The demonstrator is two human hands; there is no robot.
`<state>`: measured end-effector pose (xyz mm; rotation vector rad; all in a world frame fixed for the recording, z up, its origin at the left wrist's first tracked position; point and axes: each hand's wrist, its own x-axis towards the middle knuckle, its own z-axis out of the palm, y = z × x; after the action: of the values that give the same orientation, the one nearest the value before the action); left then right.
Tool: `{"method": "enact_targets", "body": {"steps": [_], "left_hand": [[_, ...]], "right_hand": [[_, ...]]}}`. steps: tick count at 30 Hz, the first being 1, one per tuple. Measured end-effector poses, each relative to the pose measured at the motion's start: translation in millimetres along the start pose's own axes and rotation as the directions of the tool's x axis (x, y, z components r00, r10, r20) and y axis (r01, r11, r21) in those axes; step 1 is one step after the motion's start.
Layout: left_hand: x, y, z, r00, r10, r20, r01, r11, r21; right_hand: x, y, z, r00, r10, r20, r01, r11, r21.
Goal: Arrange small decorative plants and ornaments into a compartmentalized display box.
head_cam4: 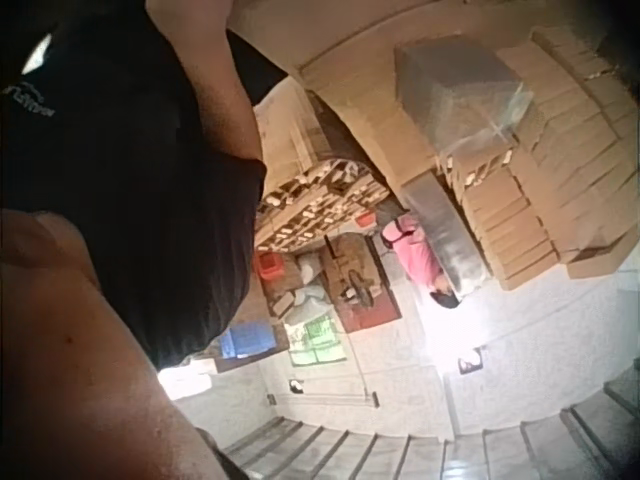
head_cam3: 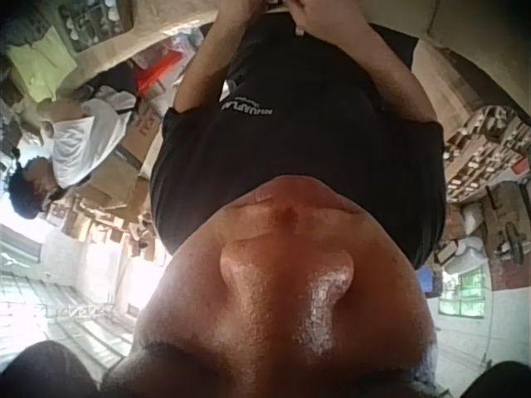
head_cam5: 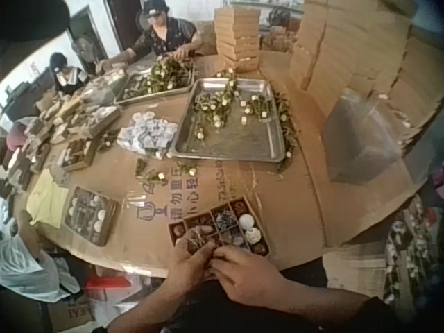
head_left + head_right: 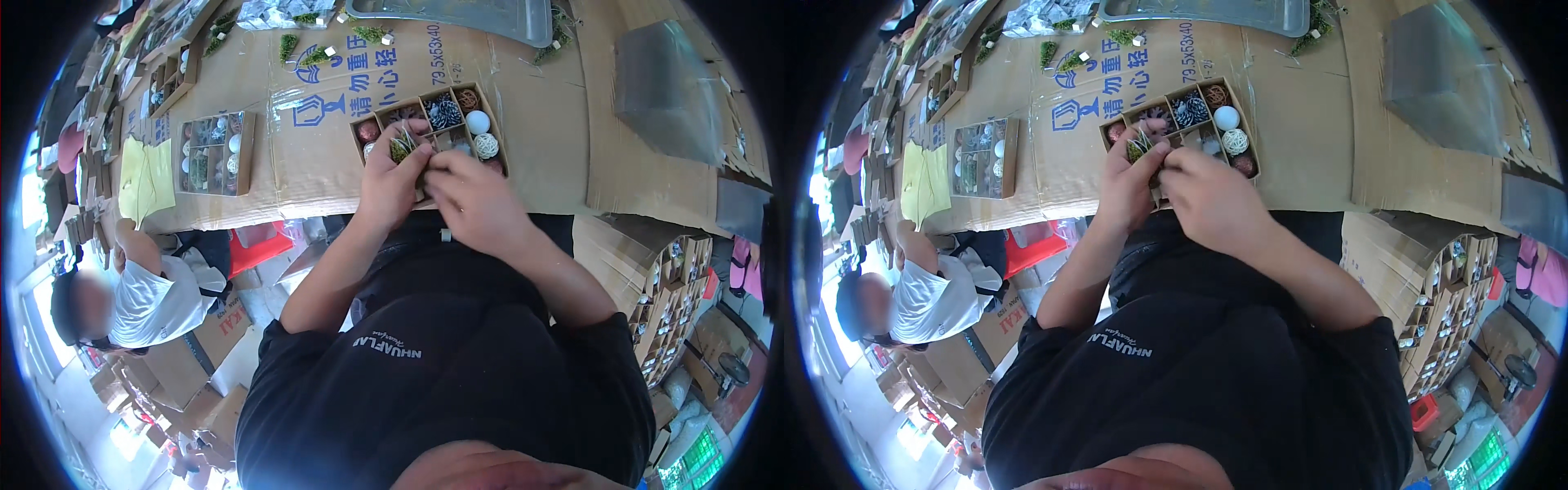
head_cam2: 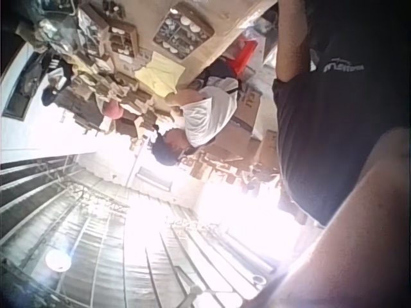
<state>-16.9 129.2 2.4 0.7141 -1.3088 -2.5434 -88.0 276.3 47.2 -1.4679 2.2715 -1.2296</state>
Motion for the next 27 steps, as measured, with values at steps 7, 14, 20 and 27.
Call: {"method": "enact_targets", "body": {"steps": [7, 14, 20, 27], "left_hand": [[17, 29, -11, 0.66, 0.121, 0.742, -0.751, 0.109, 0.651], [44, 22, -36, 0.205, -0.213, 0.955, -0.976, -0.116, 0.184], [47, 43, -36, 0.228, -0.286, 0.931, -0.973, -0.094, 0.21], [20, 39, -52, 0.449, -0.27, 0.852, -0.893, -0.094, 0.441]], "right_hand": [[12, 19, -13, 0.548, 0.337, 0.766, -0.825, 0.066, 0.562], [-11, 23, 25, 0.353, 0.362, 0.863, -0.788, -0.383, 0.482], [-13, 13, 46, 0.433, 0.588, 0.683, -0.581, -0.398, 0.711], [-17, 9, 64, 0.443, 0.596, 0.67, -0.47, -0.482, 0.739]]}}
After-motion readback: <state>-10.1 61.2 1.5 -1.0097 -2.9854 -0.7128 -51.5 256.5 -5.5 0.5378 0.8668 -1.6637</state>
